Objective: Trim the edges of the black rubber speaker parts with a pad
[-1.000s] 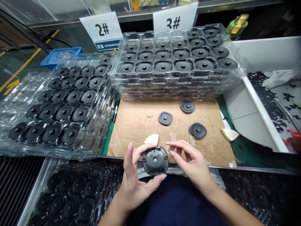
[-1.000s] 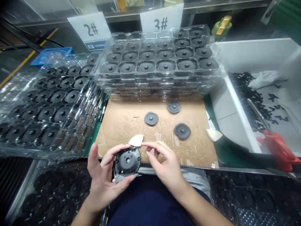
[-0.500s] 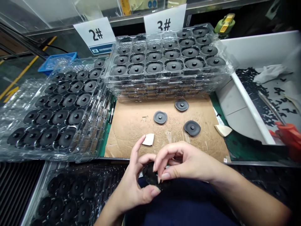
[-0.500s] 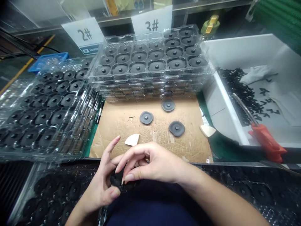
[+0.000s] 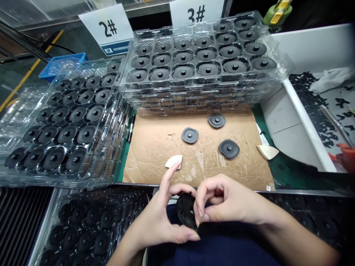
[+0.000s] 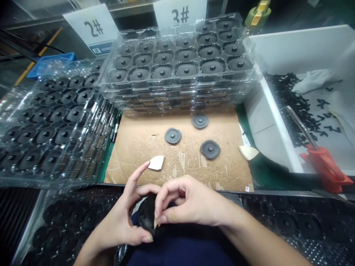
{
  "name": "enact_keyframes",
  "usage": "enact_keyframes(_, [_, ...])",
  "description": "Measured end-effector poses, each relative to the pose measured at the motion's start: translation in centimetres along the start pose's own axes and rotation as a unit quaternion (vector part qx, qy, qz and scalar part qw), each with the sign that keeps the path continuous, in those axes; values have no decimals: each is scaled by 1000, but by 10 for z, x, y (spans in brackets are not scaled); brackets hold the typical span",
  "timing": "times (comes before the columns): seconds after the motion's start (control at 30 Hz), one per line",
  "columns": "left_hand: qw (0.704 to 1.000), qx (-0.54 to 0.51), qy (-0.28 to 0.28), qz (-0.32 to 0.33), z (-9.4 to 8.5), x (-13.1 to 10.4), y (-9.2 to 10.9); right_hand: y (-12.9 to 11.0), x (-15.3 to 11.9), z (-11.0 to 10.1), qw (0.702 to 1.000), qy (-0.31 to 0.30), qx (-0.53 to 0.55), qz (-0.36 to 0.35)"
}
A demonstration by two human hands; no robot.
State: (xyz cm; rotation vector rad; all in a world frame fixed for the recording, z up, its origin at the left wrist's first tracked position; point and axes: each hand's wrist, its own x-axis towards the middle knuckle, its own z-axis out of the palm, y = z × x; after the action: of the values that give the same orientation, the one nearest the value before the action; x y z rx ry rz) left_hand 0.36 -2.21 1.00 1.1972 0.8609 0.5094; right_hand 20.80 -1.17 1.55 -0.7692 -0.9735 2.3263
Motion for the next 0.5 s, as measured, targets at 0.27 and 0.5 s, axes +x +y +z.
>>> enact_keyframes(0.27, [995, 14, 22, 98, -1, 3, -2, 2, -10, 6, 985, 108, -132, -21])
enact_keyframes(0.5, [977, 106, 78, 166, -1, -2, -2, -4, -10, 15, 929, 188, -315, -40])
